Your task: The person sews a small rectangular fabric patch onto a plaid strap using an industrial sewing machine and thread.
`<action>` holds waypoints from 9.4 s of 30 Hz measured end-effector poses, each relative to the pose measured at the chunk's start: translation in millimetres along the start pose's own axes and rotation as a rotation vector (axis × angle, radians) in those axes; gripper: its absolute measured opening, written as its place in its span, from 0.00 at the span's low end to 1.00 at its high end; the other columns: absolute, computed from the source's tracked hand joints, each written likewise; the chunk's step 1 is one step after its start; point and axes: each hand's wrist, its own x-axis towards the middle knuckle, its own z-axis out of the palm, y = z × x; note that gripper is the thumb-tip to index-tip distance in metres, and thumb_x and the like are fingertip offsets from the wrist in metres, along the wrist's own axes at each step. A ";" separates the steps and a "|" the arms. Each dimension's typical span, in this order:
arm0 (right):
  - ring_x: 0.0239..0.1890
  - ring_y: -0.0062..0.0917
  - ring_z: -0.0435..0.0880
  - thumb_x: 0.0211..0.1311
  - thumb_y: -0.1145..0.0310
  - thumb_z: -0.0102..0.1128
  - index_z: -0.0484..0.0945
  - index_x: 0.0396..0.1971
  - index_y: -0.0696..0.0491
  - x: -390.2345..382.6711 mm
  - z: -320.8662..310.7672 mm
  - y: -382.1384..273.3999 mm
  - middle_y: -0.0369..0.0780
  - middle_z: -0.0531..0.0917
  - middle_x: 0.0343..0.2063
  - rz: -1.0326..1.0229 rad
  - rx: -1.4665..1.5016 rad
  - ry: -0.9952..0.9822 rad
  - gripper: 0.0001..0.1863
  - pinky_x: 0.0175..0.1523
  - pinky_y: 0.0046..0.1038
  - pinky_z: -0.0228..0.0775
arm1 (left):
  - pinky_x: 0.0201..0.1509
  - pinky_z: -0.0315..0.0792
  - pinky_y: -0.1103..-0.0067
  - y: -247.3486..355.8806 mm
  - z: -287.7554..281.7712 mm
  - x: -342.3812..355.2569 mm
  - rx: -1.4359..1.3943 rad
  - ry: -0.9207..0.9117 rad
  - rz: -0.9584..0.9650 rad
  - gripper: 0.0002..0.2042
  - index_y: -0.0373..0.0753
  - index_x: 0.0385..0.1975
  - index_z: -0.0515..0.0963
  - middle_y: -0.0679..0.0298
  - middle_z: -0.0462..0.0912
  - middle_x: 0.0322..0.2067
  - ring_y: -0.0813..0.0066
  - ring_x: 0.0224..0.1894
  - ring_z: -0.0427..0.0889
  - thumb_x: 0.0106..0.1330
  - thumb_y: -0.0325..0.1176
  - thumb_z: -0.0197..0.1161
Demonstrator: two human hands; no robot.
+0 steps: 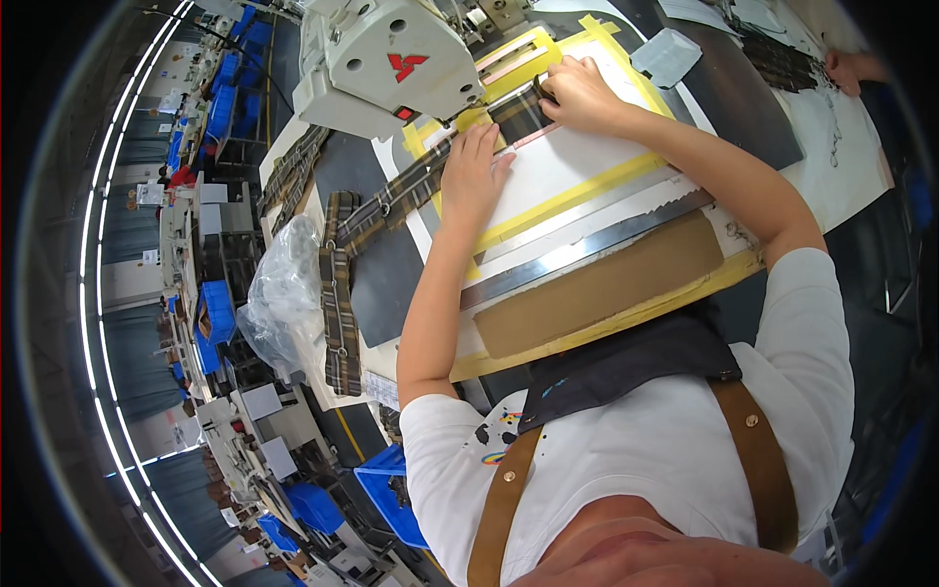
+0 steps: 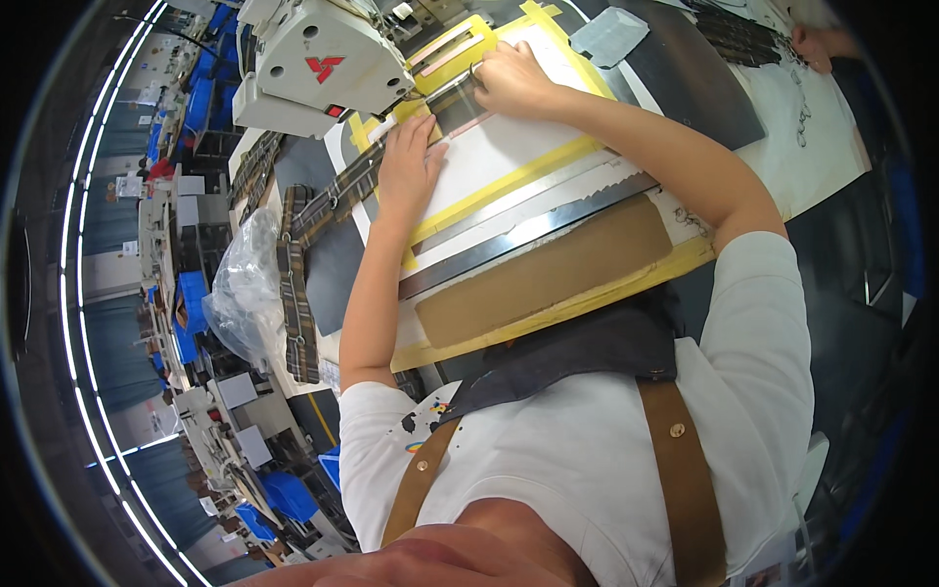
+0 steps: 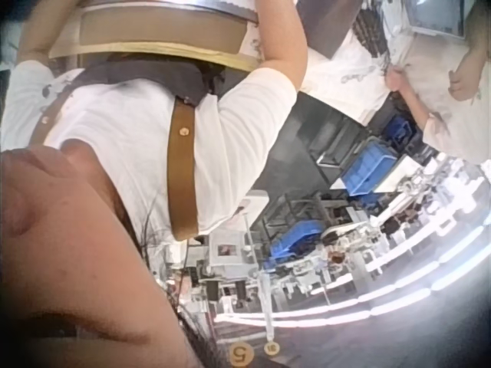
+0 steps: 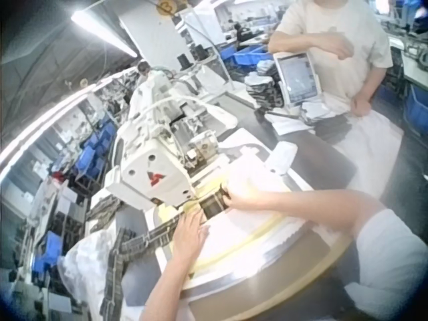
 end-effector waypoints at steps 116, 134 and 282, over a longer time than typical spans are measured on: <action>0.76 0.39 0.68 0.74 0.78 0.52 0.77 0.69 0.48 -2.3 -2.0 12.8 0.37 0.72 0.74 -0.505 0.154 -0.227 0.26 0.80 0.39 0.62 | 0.75 0.65 0.56 -27.4 10.5 -4.1 0.010 -0.021 0.099 0.24 0.53 0.64 0.81 0.69 0.73 0.72 0.52 0.70 0.68 0.71 0.52 0.66; 0.76 0.32 0.70 0.74 0.82 0.46 0.80 0.66 0.48 -24.4 -31.5 59.8 0.37 0.77 0.71 -0.513 0.103 -0.238 0.26 0.85 0.42 0.48 | 0.79 0.61 0.57 -27.8 14.2 -4.5 -0.021 -0.028 0.119 0.23 0.54 0.65 0.78 0.69 0.72 0.72 0.57 0.76 0.64 0.72 0.49 0.65; 0.78 0.35 0.64 0.74 0.60 0.60 0.75 0.71 0.41 -8.5 -12.8 0.6 0.38 0.69 0.76 -0.594 0.025 -0.248 0.27 0.83 0.48 0.49 | 0.57 0.82 0.70 -17.9 6.5 -17.2 0.039 0.203 0.002 0.18 0.39 0.55 0.83 0.63 0.85 0.56 0.62 0.57 0.83 0.67 0.36 0.71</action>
